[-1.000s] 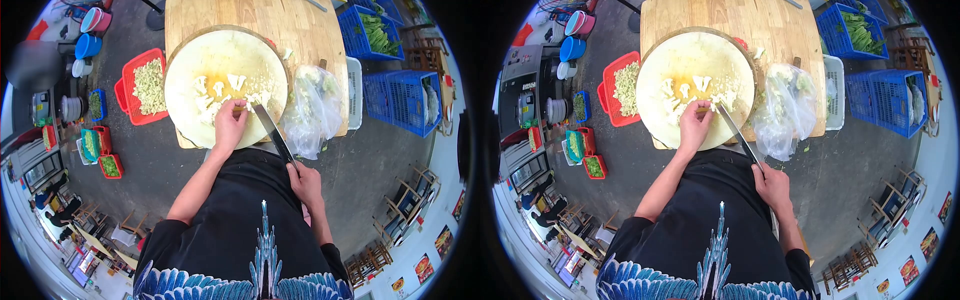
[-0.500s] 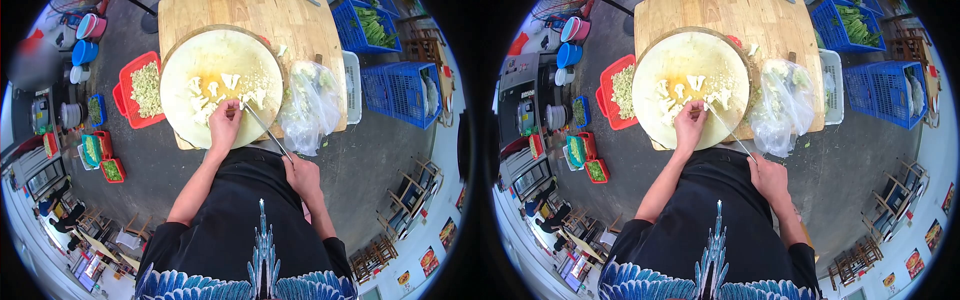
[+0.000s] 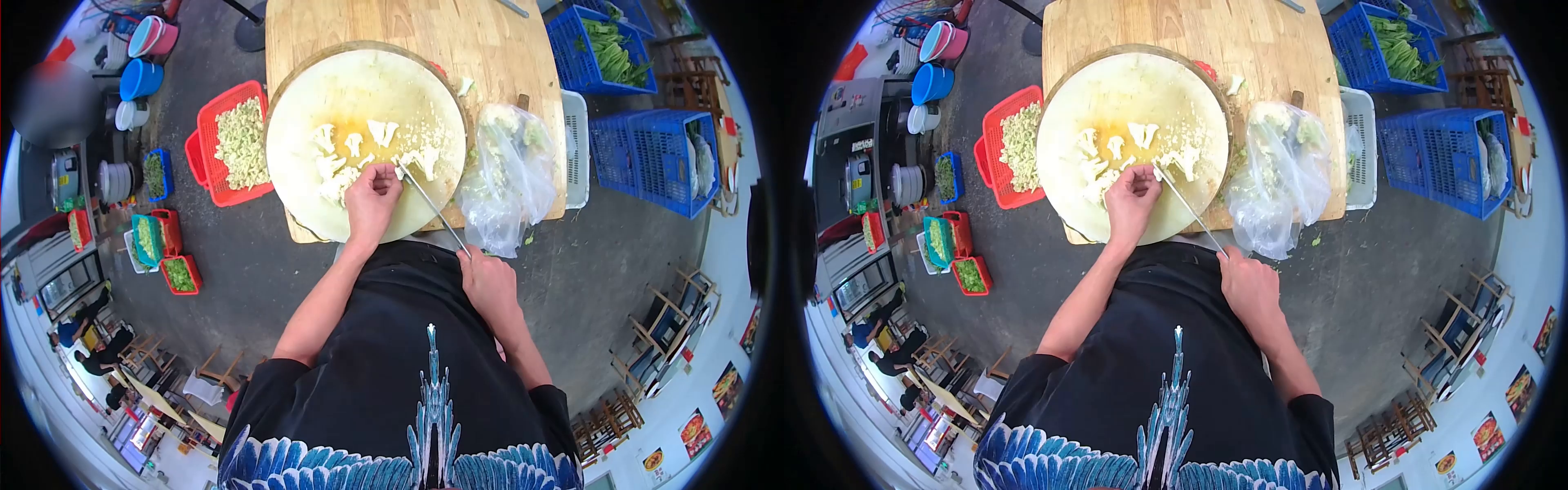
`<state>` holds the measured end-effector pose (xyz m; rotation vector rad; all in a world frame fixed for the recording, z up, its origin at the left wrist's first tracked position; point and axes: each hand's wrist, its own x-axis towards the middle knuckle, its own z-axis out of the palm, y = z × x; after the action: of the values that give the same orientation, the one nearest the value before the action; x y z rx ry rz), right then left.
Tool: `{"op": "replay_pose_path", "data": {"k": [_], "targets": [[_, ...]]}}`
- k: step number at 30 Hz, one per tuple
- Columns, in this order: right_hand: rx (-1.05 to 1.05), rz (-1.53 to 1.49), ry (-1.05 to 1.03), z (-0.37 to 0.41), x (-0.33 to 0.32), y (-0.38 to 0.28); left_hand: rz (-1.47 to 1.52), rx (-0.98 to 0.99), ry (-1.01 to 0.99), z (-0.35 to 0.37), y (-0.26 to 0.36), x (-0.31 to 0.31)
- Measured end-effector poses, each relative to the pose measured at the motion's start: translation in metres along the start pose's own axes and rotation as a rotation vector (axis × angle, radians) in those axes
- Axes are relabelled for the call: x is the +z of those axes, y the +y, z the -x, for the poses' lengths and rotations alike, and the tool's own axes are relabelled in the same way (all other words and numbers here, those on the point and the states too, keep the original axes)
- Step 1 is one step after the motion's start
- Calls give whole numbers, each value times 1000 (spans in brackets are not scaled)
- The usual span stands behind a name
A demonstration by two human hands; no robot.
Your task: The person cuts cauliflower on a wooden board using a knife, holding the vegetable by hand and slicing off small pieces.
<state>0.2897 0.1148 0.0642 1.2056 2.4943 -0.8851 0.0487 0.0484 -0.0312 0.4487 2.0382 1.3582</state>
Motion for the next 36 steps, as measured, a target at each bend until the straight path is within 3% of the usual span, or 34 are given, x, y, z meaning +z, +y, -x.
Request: {"op": "replay_pose_path", "data": {"k": [6, 9, 15, 19, 23, 29, 32, 36], "targets": [[60, -131, -29, 7, -3, 11, 70, 63, 61, -3, 6, 2], [70, -204, 18, 2, -6, 7, -93, 111, -24, -6, 20, 0], [128, -245, 16, 8, -19, 8, 27, 180, 45, -19, 41, -13], [128, -321, 73, 15, -17, 9, -226, 264, 51, -51, 61, -26], [-17, -233, 51, 7, -16, 7, -730, 471, -42, -79, 54, -31], [34, -212, 91, -5, -5, 5, -287, 142, -159, -79, 56, -39], [73, -244, 107, 1, -6, 7, -125, 64, -113, -66, 50, -42], [70, -325, 72, 6, -8, 4, -178, 111, -143, -55, 31, -41]]}}
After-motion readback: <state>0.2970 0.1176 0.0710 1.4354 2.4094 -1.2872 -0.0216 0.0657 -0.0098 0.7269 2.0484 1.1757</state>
